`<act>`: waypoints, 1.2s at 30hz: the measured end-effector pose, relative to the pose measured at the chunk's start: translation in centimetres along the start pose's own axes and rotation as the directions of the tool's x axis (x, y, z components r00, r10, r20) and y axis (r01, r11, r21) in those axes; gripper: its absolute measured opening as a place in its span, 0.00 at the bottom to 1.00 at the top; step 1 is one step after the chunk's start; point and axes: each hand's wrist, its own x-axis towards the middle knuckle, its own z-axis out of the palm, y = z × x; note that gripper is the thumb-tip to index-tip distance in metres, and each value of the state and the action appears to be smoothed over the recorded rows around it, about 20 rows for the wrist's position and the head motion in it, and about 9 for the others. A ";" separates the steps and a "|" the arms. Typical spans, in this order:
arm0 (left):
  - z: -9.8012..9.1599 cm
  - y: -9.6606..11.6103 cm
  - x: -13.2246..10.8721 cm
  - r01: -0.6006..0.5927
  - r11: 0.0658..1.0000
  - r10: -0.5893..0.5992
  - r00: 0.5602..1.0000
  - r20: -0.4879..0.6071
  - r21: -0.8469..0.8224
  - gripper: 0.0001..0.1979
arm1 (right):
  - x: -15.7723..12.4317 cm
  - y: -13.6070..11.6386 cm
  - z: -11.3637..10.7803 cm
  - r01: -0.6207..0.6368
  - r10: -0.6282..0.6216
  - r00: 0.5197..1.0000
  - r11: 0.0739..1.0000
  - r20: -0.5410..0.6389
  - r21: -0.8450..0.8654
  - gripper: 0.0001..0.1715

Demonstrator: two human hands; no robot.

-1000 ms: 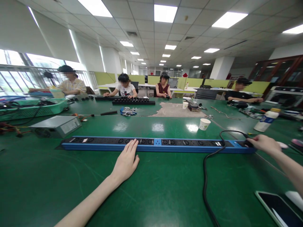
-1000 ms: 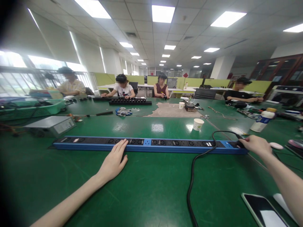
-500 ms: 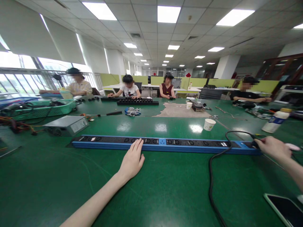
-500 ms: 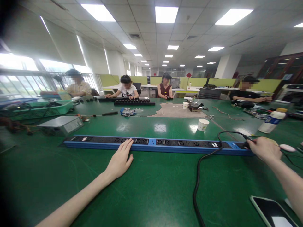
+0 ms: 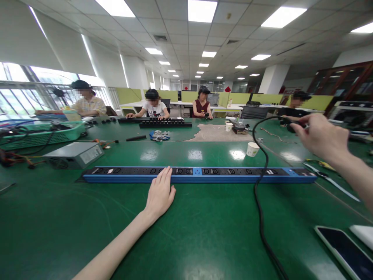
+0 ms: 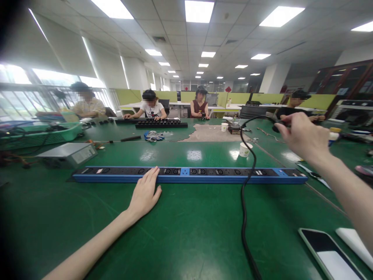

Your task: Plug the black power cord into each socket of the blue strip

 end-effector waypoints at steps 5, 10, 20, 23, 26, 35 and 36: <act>-6.7 4.4 2.4 0.010 0.924 -0.075 0.985 -0.155 -0.383 0.32 | -5.5 -14.9 -7.8 0.389 -0.378 0.920 0.912 -0.101 0.133 0.23; -14.6 8.3 3.5 0.012 0.616 -0.117 0.990 -0.077 -0.788 0.29 | -10.1 -25.1 -11.6 0.688 -0.678 0.710 0.610 -0.192 0.394 0.13; -16.1 9.0 3.1 0.265 0.378 0.001 0.958 0.287 -0.887 0.22 | -12.7 -30.3 -11.0 -0.260 -0.521 0.795 0.169 0.311 0.951 0.19; -15.8 10.3 2.6 0.241 0.362 0.090 0.952 0.291 -0.900 0.24 | -11.9 -30.9 -11.1 -0.379 -0.417 0.828 0.078 0.376 0.922 0.20; -15.3 11.3 2.1 0.215 0.399 0.181 0.934 0.306 -0.891 0.25 | -9.9 -31.4 -11.0 -0.319 -0.328 0.886 0.080 0.327 0.944 0.19; -18.0 9.5 3.3 0.121 0.660 0.060 0.975 0.212 -0.742 0.12 | -0.1 -29.9 -5.4 0.106 -0.020 0.994 0.433 -0.108 0.895 0.20; -18.8 8.9 3.6 0.134 0.675 0.038 0.976 0.216 -0.726 0.11 | 0.7 -29.9 -4.4 0.117 0.019 0.990 0.470 -0.142 0.875 0.21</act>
